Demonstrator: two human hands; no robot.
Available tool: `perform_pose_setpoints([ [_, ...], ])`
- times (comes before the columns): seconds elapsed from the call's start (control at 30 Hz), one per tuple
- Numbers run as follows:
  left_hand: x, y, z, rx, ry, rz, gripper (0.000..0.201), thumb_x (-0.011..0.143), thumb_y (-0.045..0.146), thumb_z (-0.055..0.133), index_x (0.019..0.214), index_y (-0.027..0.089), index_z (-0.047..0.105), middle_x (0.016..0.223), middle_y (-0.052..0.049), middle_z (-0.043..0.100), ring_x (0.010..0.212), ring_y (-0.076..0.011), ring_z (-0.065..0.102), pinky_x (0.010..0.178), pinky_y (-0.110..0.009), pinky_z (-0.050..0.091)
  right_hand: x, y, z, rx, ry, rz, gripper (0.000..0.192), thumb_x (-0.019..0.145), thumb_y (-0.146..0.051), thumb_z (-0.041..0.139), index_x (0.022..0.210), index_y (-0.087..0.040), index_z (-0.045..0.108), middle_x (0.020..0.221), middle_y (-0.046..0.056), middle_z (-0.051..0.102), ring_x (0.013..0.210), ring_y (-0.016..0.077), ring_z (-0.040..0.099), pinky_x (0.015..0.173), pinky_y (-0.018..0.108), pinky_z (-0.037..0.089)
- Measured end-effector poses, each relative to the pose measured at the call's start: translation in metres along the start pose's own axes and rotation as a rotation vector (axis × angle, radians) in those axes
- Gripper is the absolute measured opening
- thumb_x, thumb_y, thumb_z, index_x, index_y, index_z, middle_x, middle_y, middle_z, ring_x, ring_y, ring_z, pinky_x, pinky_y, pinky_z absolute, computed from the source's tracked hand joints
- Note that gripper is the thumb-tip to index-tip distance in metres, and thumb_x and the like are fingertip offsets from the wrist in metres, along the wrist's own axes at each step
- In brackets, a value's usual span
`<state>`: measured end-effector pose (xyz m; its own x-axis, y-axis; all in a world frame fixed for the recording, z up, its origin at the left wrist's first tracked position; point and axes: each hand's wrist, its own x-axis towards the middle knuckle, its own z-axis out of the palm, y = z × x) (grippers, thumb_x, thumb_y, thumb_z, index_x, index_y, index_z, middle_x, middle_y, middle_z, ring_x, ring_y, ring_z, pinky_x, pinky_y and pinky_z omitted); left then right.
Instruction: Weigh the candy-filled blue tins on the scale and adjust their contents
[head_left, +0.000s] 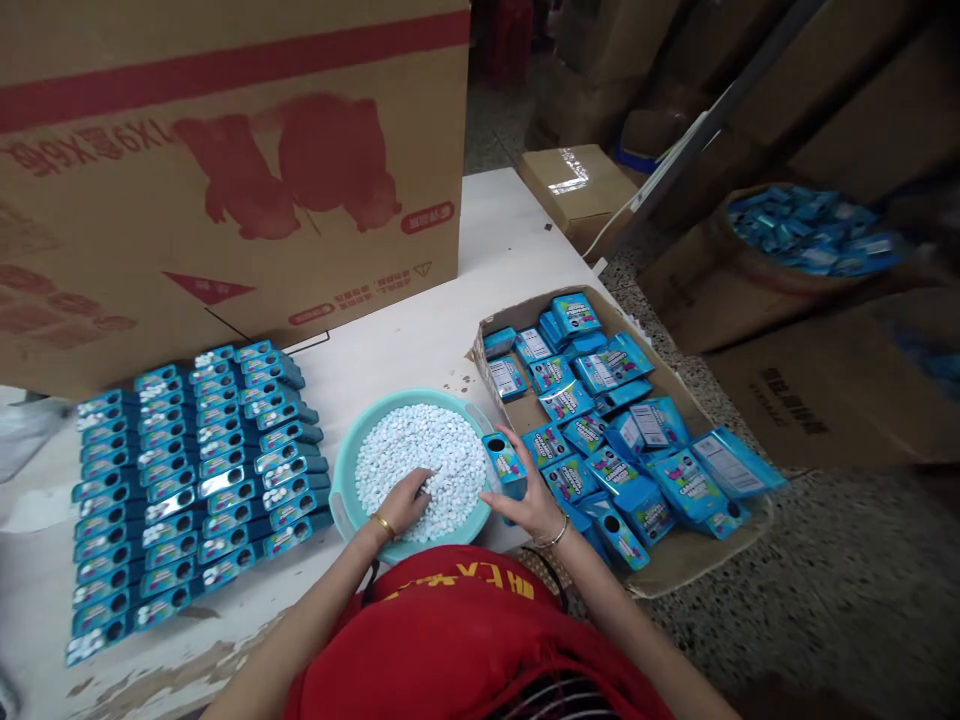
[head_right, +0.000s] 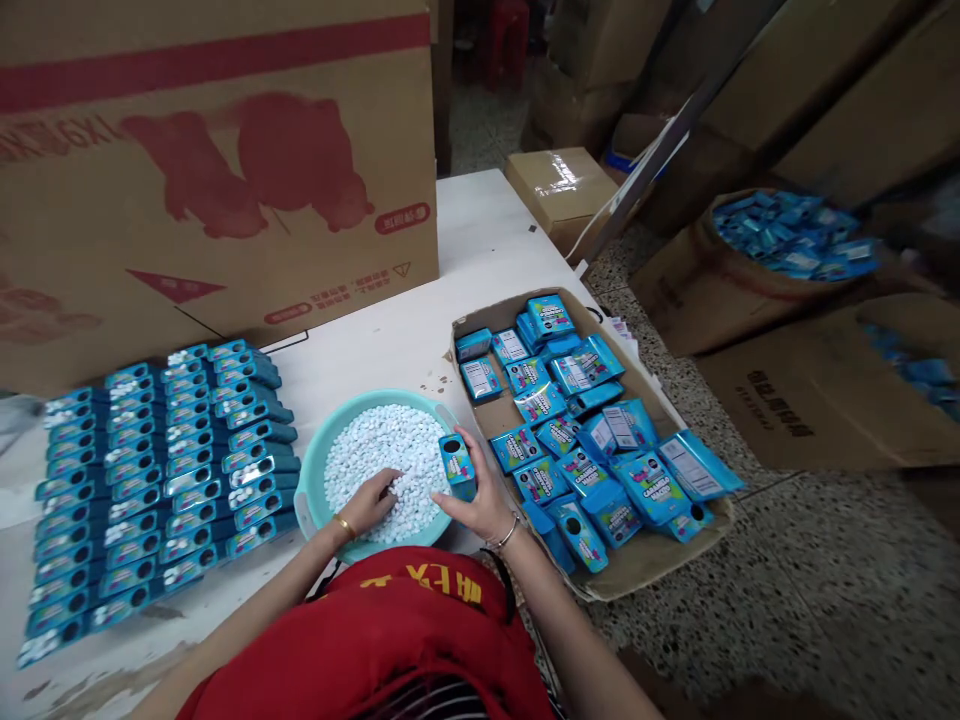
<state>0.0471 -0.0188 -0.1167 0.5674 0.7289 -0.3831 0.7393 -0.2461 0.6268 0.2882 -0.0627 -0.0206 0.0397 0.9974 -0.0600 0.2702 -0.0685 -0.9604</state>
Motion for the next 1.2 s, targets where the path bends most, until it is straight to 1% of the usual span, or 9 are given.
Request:
perform_pose_setpoints([
  [0.1,-0.016,0.003,-0.026,-0.043,0.032,0.039,0.03,0.087,0.025,0.046,0.116,0.017,0.051,0.111,-0.01,0.06,0.102,-0.02,0.058,0.092,-0.034,0.047,-0.006,0.008,0.008,-0.1,0.01,-0.073,0.085,0.069,-0.038,0.071,0.14,-0.02,0.027,0.138,0.015,0.042,0.128,0.0293,0.044,0.107,0.048,0.037],
  [0.27,-0.046,0.02,-0.082,-0.059,0.049,0.106,0.03,0.091,0.031,0.043,0.116,0.018,0.051,0.109,-0.009,0.059,0.102,-0.0198,0.056,0.091,-0.033,0.045,-0.008,0.022,0.026,-0.235,-0.054,-0.09,0.097,0.071,-0.039,0.071,0.146,-0.02,0.012,0.142,0.017,0.035,0.134,0.0315,0.035,0.109,0.051,0.033],
  [0.43,-0.059,0.046,-0.122,0.045,0.008,0.169,0.029,0.092,0.028,0.04,0.119,0.019,0.049,0.107,-0.009,0.058,0.096,-0.019,0.056,0.085,-0.033,0.046,0.002,0.029,0.049,-0.382,-0.057,-0.258,0.089,0.072,-0.041,0.07,0.142,-0.019,0.02,0.132,0.018,0.045,0.126,0.0331,0.043,0.104,0.053,0.039],
  [0.57,-0.058,0.066,-0.136,0.232,-0.045,0.131,0.025,0.092,0.027,0.039,0.113,0.02,0.051,0.104,-0.007,0.057,0.092,-0.0191,0.058,0.078,-0.031,0.048,0.007,0.03,0.064,-0.41,-0.079,-0.336,0.081,0.072,-0.038,0.068,0.139,-0.019,0.026,0.133,0.018,0.046,0.127,0.0331,0.042,0.106,0.053,0.037],
  [0.77,-0.051,0.105,-0.137,0.534,-0.087,-0.004,0.016,0.092,0.022,0.04,0.096,0.019,0.055,0.091,-0.006,0.055,0.081,-0.0182,0.058,0.069,-0.029,0.047,0.009,0.029,0.077,-0.436,-0.083,-0.358,0.075,0.074,-0.037,0.063,0.138,-0.018,0.028,0.131,0.017,0.05,0.127,0.0327,0.043,0.109,0.056,0.03],
  [0.93,-0.05,0.131,-0.137,0.656,-0.103,-0.018,0.026,0.091,0.009,0.032,0.095,0.016,0.057,0.087,-0.009,0.057,0.078,-0.02,0.057,0.066,-0.031,0.045,0.012,0.033,0.082,-0.436,-0.073,-0.342,0.072,0.075,-0.042,0.063,0.135,-0.019,0.03,0.129,0.016,0.051,0.127,0.0322,0.043,0.112,0.056,0.023],
  [1.03,-0.047,0.116,-0.141,0.609,-0.056,-0.028,0.025,0.091,0.012,0.033,0.097,0.017,0.057,0.087,-0.007,0.055,0.081,-0.0198,0.057,0.069,-0.031,0.045,0.012,0.036,0.08,-0.418,-0.051,-0.298,0.074,0.073,-0.046,0.066,0.133,-0.019,0.032,0.129,0.017,0.05,0.126,0.0335,0.044,0.11,0.057,0.026],
  [1.13,-0.033,0.074,-0.14,0.535,0.0,-0.112,0.023,0.091,0.015,0.036,0.103,0.018,0.055,0.093,-0.007,0.054,0.087,-0.0198,0.056,0.075,-0.032,0.045,0.006,0.036,0.074,-0.392,-0.027,-0.236,0.082,0.068,-0.05,0.071,0.132,-0.018,0.031,0.123,0.018,0.052,0.12,0.0342,0.049,0.103,0.054,0.038],
  [1.2,-0.018,0.04,-0.13,0.505,0.019,-0.156,0.027,0.09,0.012,0.035,0.107,0.017,0.055,0.096,-0.008,0.054,0.091,-0.0203,0.055,0.079,-0.033,0.045,0.0,0.033,0.07,-0.345,-0.037,-0.167,0.089,0.063,-0.052,0.075,0.132,-0.019,0.03,0.121,0.017,0.051,0.115,0.0338,0.052,0.097,0.051,0.045],
])
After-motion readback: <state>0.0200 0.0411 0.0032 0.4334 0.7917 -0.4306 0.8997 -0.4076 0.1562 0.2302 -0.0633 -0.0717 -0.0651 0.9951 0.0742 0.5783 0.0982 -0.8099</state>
